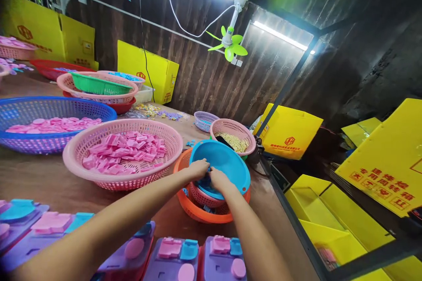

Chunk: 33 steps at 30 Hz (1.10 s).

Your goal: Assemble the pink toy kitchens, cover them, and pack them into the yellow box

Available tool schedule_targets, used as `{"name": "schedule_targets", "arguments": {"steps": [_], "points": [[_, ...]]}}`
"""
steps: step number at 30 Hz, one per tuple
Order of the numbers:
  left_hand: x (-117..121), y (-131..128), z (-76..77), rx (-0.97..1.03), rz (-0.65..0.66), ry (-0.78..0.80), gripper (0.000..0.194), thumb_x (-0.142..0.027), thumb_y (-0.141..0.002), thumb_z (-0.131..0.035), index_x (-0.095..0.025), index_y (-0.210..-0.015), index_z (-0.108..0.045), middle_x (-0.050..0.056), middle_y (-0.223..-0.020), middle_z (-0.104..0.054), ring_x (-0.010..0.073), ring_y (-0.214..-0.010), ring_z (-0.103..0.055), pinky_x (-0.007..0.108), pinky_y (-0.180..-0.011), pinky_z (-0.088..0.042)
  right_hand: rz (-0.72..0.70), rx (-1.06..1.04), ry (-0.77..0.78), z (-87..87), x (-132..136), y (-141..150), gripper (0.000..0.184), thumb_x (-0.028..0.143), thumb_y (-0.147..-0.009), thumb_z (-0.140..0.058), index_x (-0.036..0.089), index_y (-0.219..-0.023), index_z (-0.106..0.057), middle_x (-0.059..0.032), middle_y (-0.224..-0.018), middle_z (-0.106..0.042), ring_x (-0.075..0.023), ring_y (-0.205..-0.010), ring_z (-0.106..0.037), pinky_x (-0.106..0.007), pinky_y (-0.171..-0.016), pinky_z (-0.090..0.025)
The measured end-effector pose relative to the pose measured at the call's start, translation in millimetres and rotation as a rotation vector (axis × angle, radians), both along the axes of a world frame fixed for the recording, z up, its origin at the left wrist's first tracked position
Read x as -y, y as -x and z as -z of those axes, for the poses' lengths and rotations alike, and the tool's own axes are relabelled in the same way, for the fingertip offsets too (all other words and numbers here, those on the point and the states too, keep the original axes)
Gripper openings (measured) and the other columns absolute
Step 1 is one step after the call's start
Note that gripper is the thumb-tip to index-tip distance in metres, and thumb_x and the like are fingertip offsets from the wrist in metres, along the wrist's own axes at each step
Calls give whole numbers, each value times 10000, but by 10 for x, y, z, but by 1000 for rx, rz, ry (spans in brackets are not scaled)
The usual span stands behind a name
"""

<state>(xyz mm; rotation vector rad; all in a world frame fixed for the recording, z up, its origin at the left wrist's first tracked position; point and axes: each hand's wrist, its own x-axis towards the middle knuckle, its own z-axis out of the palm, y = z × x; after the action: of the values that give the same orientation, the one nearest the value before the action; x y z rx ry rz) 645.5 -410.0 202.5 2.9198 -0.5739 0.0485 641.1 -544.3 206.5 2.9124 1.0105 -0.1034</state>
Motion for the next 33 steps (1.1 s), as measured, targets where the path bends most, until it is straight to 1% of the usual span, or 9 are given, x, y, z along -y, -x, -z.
{"name": "schedule_targets", "arguments": {"steps": [4,8,11,13,17,20,24,28,33], "points": [[12,-124,28,-88,-20,-17,270,-299,-863,-545,-137,-1078,-562,80,-1129,-566,193,-996,-563,403,-843,-484,3,26,51,-23,-50,-100,226,103,-784,-503,135,-947,-657,-127,-1036,-642,-221,-928,-597,-284,-773,-424],[39,-170,54,-155,0,-11,234,-302,-856,-559,-137,-1019,-589,64,-1048,-607,176,-947,-590,378,-824,-494,-3,82,15,-210,131,16,124,164,-817,-525,164,-832,-648,-74,-928,-650,-185,-880,-585,-258,-748,-407],[41,-151,55,-136,-18,45,208,-242,-801,-620,-108,-958,-636,107,-996,-643,211,-933,-612,373,-811,-495,11,144,-107,-410,382,379,171,224,-890,-457,162,-893,-616,-62,-918,-626,-167,-888,-557,-258,-756,-396],[22,-121,10,-97,-33,106,210,-181,-733,-660,-90,-922,-672,157,-978,-656,260,-938,-618,365,-802,-489,-16,128,-295,-525,565,741,193,282,-903,-458,172,-898,-617,-41,-876,-617,-149,-838,-553,-247,-728,-401],[-38,23,-234,-37,-8,246,198,-162,-709,-645,-116,-893,-703,126,-900,-683,232,-850,-640,293,-757,-481,-79,-52,-547,-562,872,1512,198,321,-889,-491,228,-959,-652,-20,-825,-601,-131,-748,-550,-231,-648,-419],[-92,327,-478,10,44,359,236,-196,-774,-579,-164,-985,-680,48,-828,-682,139,-701,-628,231,-693,-469,-148,-114,-518,-375,995,1907,192,270,-887,-491,248,-989,-652,-32,-860,-591,-136,-788,-541,-238,-666,-428],[-219,1025,-677,7,148,577,240,-152,-782,-534,-153,-978,-672,-11,-626,-611,73,-523,-532,183,-559,-417,-256,4,-373,-44,1048,2063,203,227,-890,-467,241,-959,-658,-44,-817,-592,-158,-770,-499,-287,-674,-396],[-412,1749,-655,-206,219,700,248,-180,-825,-476,-152,-989,-659,-23,-604,-581,56,-499,-507,148,-497,-384,-322,74,-310,125,1079,2013,215,240,-905,-444,221,-930,-657,-40,-771,-582,-156,-749,-468,-290,-683,-364],[-573,2293,-458,-381,69,718,236,-134,-787,-477,-149,-935,-661,-35,-572,-566,60,-465,-500,136,-451,-355,-401,104,-182,130,1121,2018,217,214,-905,-438,204,-1048,-600,-41,-831,-594,-164,-807,-471,-298,-732,-342]]}}
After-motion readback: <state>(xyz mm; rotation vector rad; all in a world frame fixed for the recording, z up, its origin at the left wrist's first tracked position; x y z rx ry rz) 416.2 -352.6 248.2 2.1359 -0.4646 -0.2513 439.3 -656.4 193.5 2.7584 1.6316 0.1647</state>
